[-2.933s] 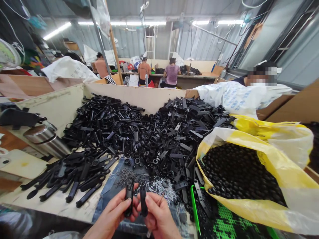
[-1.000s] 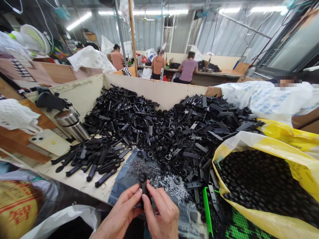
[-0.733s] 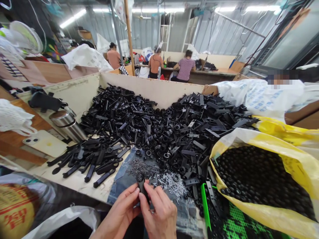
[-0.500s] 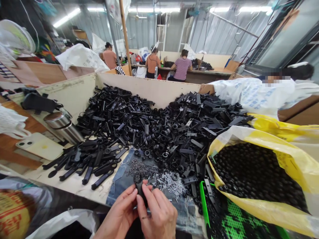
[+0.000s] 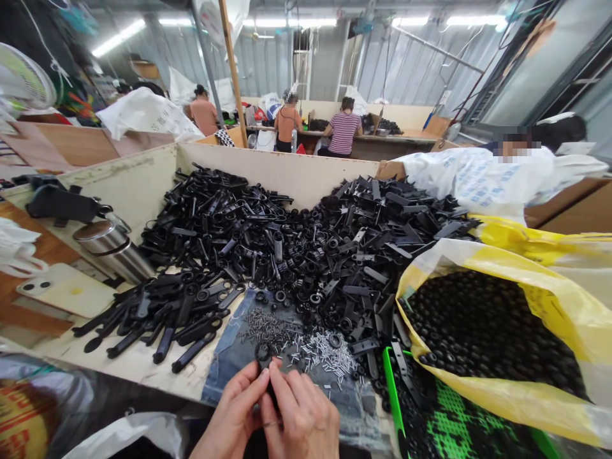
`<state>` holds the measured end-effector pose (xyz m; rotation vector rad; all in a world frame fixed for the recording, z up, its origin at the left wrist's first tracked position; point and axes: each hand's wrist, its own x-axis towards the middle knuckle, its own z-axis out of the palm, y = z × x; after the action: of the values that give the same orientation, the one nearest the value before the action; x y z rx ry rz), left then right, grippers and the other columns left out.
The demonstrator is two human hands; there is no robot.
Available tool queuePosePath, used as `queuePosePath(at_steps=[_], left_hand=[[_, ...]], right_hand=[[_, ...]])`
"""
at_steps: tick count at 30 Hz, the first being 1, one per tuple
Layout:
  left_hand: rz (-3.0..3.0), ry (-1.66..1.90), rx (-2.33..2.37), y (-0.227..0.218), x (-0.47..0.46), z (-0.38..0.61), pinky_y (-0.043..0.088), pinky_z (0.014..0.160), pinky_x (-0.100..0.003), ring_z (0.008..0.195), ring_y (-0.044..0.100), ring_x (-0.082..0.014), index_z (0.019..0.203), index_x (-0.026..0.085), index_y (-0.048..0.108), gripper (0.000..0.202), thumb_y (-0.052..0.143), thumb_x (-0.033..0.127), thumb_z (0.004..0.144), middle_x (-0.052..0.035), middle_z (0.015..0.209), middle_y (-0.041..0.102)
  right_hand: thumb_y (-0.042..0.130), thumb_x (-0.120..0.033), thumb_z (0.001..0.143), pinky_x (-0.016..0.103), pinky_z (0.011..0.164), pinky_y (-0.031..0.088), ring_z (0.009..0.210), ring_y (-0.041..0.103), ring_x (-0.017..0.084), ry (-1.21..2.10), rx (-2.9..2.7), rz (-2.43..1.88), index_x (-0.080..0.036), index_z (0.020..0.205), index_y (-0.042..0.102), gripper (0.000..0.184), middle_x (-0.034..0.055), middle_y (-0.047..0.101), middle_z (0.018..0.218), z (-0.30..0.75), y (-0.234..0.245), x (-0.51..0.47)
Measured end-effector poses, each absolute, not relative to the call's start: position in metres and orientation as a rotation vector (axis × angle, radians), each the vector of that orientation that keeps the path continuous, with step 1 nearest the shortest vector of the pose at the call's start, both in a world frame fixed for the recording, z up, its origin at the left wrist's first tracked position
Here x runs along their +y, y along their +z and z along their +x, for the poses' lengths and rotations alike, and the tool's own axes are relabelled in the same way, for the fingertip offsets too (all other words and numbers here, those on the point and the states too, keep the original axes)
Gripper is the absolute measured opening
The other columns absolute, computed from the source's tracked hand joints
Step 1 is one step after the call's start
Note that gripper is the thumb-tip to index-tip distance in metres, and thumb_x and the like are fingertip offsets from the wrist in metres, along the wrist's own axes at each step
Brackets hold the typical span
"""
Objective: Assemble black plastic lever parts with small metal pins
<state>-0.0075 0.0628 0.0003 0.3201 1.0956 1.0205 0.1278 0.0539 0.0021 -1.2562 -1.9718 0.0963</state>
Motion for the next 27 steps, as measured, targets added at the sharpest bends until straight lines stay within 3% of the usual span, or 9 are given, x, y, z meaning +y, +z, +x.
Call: queuePosePath(at_steps=[3,7,9,12,14,18,22,27], left_hand=[[0.453,1.007,1.151,0.000,0.061,-0.010,0.056,0.068,-0.029,0.083,0.070,-0.0227,0.104,0.018,0.073,0.052,0.084,0.055,0.069,-0.0074,0.093,0.076],[0.697,0.849,1.106,0.001,0.057,-0.012,0.050,0.053,-0.024,0.053,0.058,-0.0122,0.091,0.017,0.069,0.047,0.072,0.062,0.078,0.0015,0.066,0.062],[0.828,0.783,1.099,0.000,0.053,-0.015,0.049,0.053,-0.024,0.052,0.057,-0.0115,0.096,0.015,0.068,0.051,0.065,0.065,0.083,0.0020,0.066,0.059],[1.024,0.666,1.086,0.000,0.048,-0.026,0.051,0.057,-0.026,0.057,0.059,-0.0132,0.113,0.014,0.065,0.057,0.056,0.065,0.089,0.0013,0.069,0.059],[1.079,0.573,1.040,0.005,0.044,-0.035,0.055,0.064,-0.029,0.064,0.063,-0.0154,0.121,0.015,0.062,0.059,0.053,0.065,0.091,-0.0007,0.076,0.062],[1.101,0.417,1.043,0.027,0.040,-0.042,0.059,0.066,-0.033,0.067,0.065,-0.0173,0.129,0.016,0.058,0.060,0.049,0.063,0.093,-0.0032,0.082,0.064],[1.117,0.420,1.106,0.034,0.042,-0.034,0.057,0.060,-0.030,0.065,0.061,-0.0156,0.123,0.014,0.061,0.049,0.047,0.053,0.098,-0.0012,0.077,0.060],[1.070,0.684,1.153,0.015,0.048,-0.032,0.054,0.080,-0.029,0.086,0.064,-0.0168,0.107,0.017,0.068,0.031,0.062,0.044,0.093,-0.0036,0.090,0.068]], right_hand=[[0.060,-0.038,0.095,0.023,0.055,0.049,0.059,0.065,0.016,0.561,-1.873,-1.320,-0.023,0.116,0.074,0.030,0.0018,0.070,0.074,0.137,0.012,0.056],[0.070,-0.041,0.086,0.024,0.054,0.046,0.060,0.059,0.015,0.996,-1.524,-1.547,-0.023,0.114,0.073,0.033,0.0006,0.066,0.079,0.145,0.015,0.065],[0.074,-0.042,0.081,0.024,0.056,0.047,0.061,0.059,0.014,1.257,-1.392,-1.473,-0.021,0.111,0.072,0.036,0.0008,0.066,0.082,0.144,0.010,0.068],[0.073,-0.051,0.083,0.025,0.053,0.047,0.050,0.057,0.013,1.758,-1.148,-1.161,-0.017,0.106,0.067,0.041,-0.0032,0.061,0.063,0.137,0.002,0.068],[0.073,-0.053,0.084,0.025,0.051,0.047,0.045,0.056,0.013,1.910,-1.046,-1.028,-0.016,0.106,0.064,0.045,-0.0057,0.057,0.055,0.134,0.002,0.064],[0.074,-0.049,0.085,0.024,0.055,0.046,0.052,0.059,0.013,1.772,-1.194,-1.081,-0.017,0.092,0.067,0.034,-0.0024,0.063,0.063,0.135,0.004,0.056],[0.064,-0.050,0.092,0.023,0.052,0.043,0.049,0.058,0.013,1.723,-1.248,-1.142,-0.019,0.085,0.061,0.032,-0.0041,0.060,0.057,0.133,0.001,0.052],[0.061,-0.037,0.092,0.026,0.063,0.043,0.069,0.059,0.016,1.263,-1.513,-1.254,-0.020,0.080,0.064,0.021,0.0012,0.064,0.075,0.132,0.000,0.063]])
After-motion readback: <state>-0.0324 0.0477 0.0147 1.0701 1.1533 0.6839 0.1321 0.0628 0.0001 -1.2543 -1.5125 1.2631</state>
